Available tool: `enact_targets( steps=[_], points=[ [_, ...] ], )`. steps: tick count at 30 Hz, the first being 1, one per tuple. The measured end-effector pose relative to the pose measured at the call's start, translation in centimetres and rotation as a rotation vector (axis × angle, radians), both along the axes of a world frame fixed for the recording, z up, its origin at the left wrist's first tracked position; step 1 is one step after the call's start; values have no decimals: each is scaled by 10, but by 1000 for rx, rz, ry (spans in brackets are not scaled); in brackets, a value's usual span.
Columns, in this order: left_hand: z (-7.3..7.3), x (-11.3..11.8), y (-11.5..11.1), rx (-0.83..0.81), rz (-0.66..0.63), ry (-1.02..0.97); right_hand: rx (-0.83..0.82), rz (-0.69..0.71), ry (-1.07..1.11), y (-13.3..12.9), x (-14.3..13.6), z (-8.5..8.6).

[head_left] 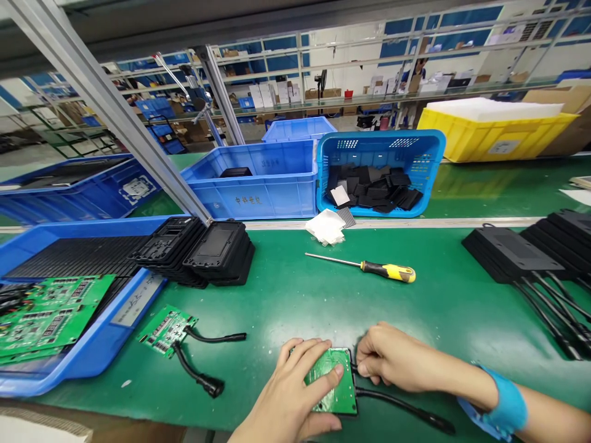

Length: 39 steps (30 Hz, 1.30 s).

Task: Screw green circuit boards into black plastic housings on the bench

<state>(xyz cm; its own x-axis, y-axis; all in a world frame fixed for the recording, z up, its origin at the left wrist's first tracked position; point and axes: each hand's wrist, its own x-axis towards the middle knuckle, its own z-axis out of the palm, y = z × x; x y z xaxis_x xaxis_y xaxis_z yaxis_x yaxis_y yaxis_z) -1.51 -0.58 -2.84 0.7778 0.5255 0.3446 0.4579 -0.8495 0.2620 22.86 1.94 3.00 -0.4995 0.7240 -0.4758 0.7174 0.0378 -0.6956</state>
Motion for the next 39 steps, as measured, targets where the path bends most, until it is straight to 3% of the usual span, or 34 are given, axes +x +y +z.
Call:
enact_targets(
  steps=[3,6,10,13,16,18,20,22,25,29,33,39],
  points=[
    [5,1,1,10,-12,3,-149,65,-4,16,-3,5],
    [1,0,0,6,-2,-14,-131,96,-69,27,-7,9],
    [-11,-1,-2,-4,42,-48,208,42,-210,22,-7,9],
    [-12,-1,-3,13,69,-21,451,18,-260,-2,-1,-1],
    [-6,1,-3,66,64,7,664,38,-158,-33,4,-19],
    [2,3,-3,70,37,28,894,57,7,-49,4,-31],
    [12,6,-4,35,15,64,1099,87,131,-58,2,-40],
    [20,9,-5,11,12,106,1203,98,171,-60,0,-48],
    [27,12,-5,54,2,125,1240,48,137,-61,-4,-58],
    [21,12,-3,106,-13,51,1338,-21,58,-68,-6,-68],
    [16,11,0,110,-42,14,1333,4,67,-65,-3,-61],
    [36,11,8,66,-84,114,1296,78,153,-50,2,-48]
  ],
)
